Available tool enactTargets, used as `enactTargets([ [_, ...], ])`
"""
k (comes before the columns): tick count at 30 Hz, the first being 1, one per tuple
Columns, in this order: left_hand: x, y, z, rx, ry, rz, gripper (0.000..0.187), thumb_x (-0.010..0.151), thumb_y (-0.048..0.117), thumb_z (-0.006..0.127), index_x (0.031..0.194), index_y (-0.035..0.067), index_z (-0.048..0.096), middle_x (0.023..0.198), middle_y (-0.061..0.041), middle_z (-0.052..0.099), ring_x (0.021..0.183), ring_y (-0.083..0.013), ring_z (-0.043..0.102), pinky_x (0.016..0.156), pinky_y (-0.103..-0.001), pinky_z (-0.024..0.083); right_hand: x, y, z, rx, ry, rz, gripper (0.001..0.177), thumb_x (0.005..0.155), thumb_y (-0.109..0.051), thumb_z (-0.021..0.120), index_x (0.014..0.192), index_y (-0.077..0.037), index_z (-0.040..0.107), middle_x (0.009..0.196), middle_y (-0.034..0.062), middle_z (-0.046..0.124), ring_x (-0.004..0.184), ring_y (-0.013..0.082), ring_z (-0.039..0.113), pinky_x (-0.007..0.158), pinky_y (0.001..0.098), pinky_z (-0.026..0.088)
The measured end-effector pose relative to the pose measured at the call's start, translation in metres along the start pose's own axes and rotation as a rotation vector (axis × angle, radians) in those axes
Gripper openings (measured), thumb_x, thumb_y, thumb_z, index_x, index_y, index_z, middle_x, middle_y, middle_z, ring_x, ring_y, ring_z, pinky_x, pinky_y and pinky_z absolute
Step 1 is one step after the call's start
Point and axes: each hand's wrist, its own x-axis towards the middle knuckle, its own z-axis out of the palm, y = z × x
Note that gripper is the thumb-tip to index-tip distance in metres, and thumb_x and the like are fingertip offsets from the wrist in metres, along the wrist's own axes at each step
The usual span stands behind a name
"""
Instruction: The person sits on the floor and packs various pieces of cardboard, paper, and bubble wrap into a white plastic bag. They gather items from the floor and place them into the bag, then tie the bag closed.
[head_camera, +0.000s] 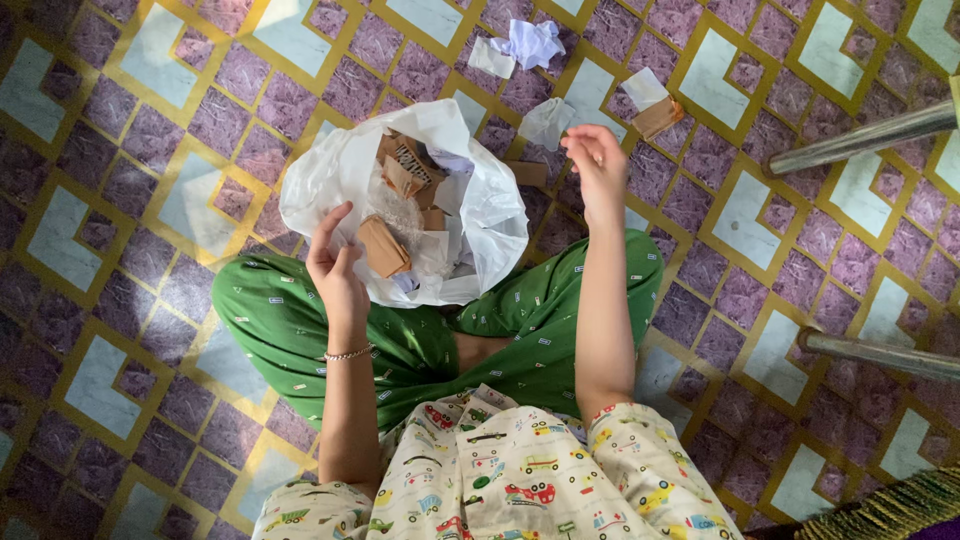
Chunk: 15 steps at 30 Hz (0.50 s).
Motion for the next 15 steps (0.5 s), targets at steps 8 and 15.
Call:
enactTargets([
  [8, 0.004, -0.006, -0.001, 0.002, 0.004, -0.001, 0.053, 0.081, -0.013, 0.049, 0.130, -0.002, 0.066, 0.137, -0.005, 0.062, 0.113, -0.0071, 0.060, 0.089, -0.020, 0.048, 0.039, 0.129, 0.018, -0.678, -0.007, -0.084, 0.024, 0.085, -0.013, 0.077, 0.108, -0.008, 0.070, 0.104, 0.0086, 0.073, 0.101, 0.0251, 0.066, 0.090, 0.0364, 0.053],
  [15, 0.005, -0.007, -0.003, -0.014, 0.016, -0.015, 0.052, 0.084, -0.013, 0.050, 0.132, -0.003, 0.067, 0.138, -0.003, 0.062, 0.101, -0.0073, 0.056, 0.084, -0.020, 0.045, 0.023, 0.143, 0.043, -0.997, -0.141, -0.146, 0.071, 0.070, -0.019, 0.088, 0.135, -0.012, 0.060, 0.133, 0.0112, 0.062, 0.125, 0.0405, 0.049, 0.106, 0.0471, 0.040],
])
